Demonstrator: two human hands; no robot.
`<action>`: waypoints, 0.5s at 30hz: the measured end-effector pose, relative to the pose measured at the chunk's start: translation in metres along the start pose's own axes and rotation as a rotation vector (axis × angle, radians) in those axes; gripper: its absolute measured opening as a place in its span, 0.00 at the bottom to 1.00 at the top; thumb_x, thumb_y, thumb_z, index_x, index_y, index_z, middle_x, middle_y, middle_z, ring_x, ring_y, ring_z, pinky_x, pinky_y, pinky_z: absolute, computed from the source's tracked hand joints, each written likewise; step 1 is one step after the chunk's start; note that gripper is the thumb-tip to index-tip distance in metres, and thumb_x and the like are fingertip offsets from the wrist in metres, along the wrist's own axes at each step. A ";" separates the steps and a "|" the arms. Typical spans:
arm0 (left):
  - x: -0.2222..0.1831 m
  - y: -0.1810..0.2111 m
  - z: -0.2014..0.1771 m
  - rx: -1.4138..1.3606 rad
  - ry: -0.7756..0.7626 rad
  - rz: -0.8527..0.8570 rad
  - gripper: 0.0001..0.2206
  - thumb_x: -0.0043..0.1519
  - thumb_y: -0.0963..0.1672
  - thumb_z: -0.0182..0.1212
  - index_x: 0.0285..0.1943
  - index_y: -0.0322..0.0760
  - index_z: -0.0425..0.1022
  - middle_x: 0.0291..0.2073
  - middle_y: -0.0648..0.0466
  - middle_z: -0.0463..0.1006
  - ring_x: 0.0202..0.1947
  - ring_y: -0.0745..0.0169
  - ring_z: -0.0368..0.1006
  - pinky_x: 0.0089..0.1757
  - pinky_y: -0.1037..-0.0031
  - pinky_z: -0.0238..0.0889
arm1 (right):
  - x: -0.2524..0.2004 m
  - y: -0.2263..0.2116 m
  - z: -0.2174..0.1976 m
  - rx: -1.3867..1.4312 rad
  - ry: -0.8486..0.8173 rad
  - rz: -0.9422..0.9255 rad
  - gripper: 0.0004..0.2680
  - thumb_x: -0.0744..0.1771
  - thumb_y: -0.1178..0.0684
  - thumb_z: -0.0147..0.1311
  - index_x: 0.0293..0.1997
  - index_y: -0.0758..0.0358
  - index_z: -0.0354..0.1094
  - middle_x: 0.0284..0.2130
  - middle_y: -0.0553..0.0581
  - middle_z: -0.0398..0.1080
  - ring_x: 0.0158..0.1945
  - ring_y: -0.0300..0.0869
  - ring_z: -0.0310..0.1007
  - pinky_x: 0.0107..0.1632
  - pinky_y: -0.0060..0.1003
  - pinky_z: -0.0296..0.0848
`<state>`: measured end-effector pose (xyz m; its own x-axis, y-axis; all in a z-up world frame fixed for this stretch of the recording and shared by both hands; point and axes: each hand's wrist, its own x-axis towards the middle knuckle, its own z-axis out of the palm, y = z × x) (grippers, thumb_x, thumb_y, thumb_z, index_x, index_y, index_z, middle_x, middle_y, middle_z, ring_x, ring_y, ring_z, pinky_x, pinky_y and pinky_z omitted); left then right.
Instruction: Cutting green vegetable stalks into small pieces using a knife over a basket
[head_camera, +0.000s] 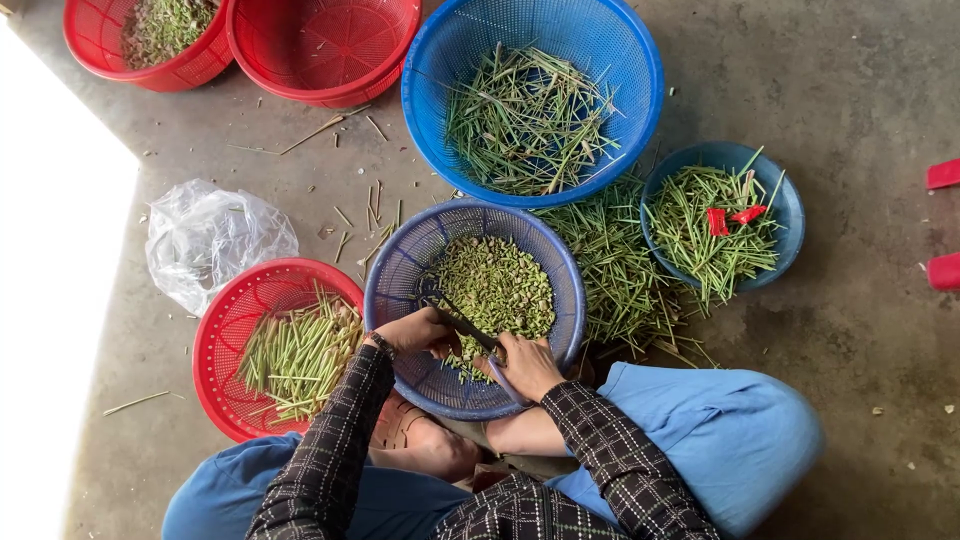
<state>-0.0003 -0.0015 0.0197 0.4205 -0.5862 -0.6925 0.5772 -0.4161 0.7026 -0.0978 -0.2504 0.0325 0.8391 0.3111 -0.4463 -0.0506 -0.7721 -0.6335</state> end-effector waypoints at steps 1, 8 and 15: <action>-0.003 0.003 0.000 0.000 0.000 0.000 0.16 0.65 0.41 0.47 0.51 0.21 0.76 0.35 0.36 0.83 0.30 0.55 0.81 0.35 0.71 0.77 | -0.001 -0.002 -0.002 0.000 0.000 0.000 0.25 0.64 0.19 0.45 0.39 0.54 0.63 0.32 0.60 0.73 0.46 0.58 0.77 0.53 0.52 0.64; -0.018 0.010 -0.001 -0.026 0.120 -0.095 0.14 0.68 0.44 0.54 0.50 0.22 0.70 0.37 0.32 0.83 0.29 0.46 0.83 0.31 0.66 0.79 | -0.004 -0.003 0.002 0.055 0.079 0.043 0.22 0.62 0.26 0.52 0.28 0.58 0.64 0.24 0.69 0.73 0.39 0.65 0.77 0.45 0.53 0.71; -0.017 0.007 0.001 -0.041 0.169 -0.041 0.12 0.69 0.44 0.53 0.44 0.23 0.71 0.34 0.30 0.83 0.27 0.43 0.83 0.30 0.62 0.79 | -0.003 -0.001 0.012 0.026 0.173 0.097 0.16 0.64 0.34 0.54 0.27 0.57 0.66 0.24 0.65 0.75 0.38 0.61 0.80 0.41 0.52 0.75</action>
<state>-0.0045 0.0048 0.0364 0.5057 -0.4424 -0.7406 0.6230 -0.4066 0.6682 -0.1064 -0.2439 0.0272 0.9102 0.1340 -0.3919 -0.1478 -0.7787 -0.6097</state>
